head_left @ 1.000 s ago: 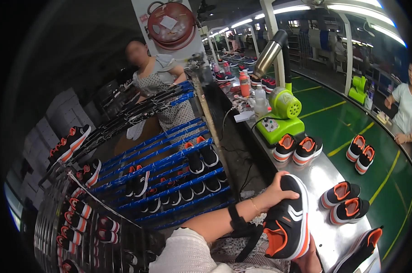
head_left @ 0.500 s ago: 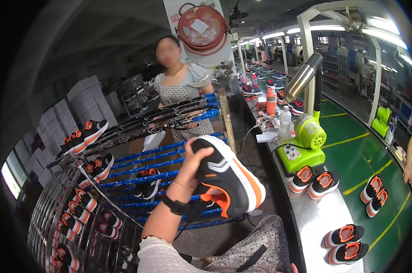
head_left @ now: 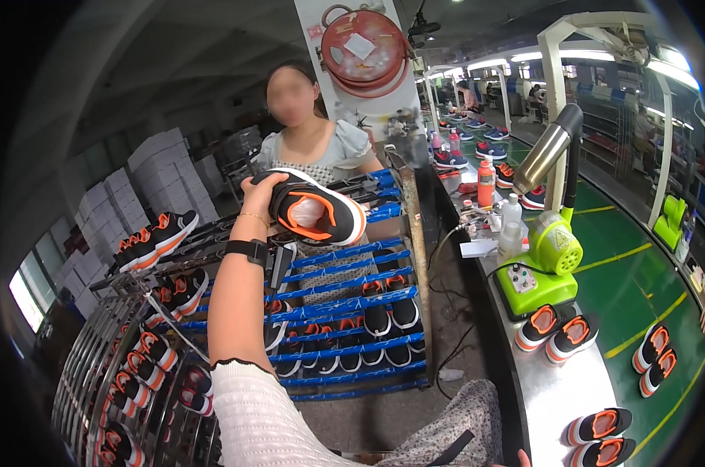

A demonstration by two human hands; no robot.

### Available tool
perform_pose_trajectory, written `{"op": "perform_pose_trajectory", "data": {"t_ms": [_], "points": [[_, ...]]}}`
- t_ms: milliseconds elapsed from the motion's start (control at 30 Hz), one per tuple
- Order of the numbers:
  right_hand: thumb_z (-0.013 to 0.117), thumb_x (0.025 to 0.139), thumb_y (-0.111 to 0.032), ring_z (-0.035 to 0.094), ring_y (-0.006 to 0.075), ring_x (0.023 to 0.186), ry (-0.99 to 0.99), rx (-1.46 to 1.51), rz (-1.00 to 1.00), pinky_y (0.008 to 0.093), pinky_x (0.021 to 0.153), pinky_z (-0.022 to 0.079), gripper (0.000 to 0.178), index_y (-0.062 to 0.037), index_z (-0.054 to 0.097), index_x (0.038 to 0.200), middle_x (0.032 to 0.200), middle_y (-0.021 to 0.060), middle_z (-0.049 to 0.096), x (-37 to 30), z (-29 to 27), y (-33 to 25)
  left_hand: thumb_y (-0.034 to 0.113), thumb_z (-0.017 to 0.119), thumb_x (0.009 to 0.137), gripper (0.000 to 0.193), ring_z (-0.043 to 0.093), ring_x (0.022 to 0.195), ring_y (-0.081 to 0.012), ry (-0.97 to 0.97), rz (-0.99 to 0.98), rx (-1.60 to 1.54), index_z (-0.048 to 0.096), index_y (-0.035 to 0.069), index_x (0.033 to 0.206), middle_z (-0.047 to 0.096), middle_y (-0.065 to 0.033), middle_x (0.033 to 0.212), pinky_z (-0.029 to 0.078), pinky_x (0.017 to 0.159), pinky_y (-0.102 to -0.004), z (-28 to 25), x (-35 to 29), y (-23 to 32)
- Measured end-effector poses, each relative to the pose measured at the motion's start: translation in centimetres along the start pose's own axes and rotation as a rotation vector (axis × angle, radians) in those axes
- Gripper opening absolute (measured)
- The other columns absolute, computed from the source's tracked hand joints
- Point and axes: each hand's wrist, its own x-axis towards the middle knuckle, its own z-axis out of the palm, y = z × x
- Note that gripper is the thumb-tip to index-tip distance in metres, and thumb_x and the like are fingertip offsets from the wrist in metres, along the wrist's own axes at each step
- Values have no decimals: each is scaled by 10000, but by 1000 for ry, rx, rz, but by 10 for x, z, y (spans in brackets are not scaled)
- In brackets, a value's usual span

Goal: The recorder inspects pairs of shoes, places them on a storage rack, and records information in a notebook.

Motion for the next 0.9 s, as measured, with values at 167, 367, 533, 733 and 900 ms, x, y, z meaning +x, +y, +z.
{"op": "perform_pose_trajectory", "data": {"t_ms": [167, 367, 533, 733, 900], "points": [[434, 913, -386, 471, 296, 1102, 43, -34, 18, 415, 916, 411, 644, -178, 80, 1410, 1235, 195, 447, 17, 2, -5, 102, 717, 612, 782, 624, 684, -272, -13, -24, 122, 232, 19, 1219, 522, -207, 972, 541, 526, -383, -4, 24, -8], [426, 922, -359, 467, 303, 1110, 74, -69, 21, 418, 928, 403, 637, -165, 65, 1409, 1244, 202, 439, 19, 4, -3, 95, 709, 636, 501, 626, 610, -214, -387, -265, -5, 438, -48, 1033, 612, -152, 774, 543, 530, -339, -18, 77, -21], [410, 933, -328, 460, 318, 1125, 82, -98, 40, 428, 950, 387, 634, -151, 29, 1408, 1262, 215, 423, 27, 5, 2, 205, 587, 794, 201, 621, 647, -206, -499, -423, 91, 596, 15, 858, 636, -93, 788, 530, 578, -311, -16, 116, -37], [390, 946, -292, 450, 337, 1143, 148, -122, 16, 439, 975, 368, 633, -134, -16, 1406, 1283, 230, 404, 39, 12, 2, 194, 571, 805, 179, 607, 587, -234, -623, -537, 112, 598, 18, 786, 627, -99, 705, 523, 550, -347, -1, 122, -24], [426, 927, -334, 428, 330, 1161, 157, -127, 27, 449, 970, 365, 653, -167, 16, 1406, 1304, 216, 381, 36, 33, -13, 211, 577, 776, 235, 616, 628, -237, -490, -338, 262, 609, -8, 851, 636, -110, 765, 505, 563, -361, 18, 190, -75]]}}
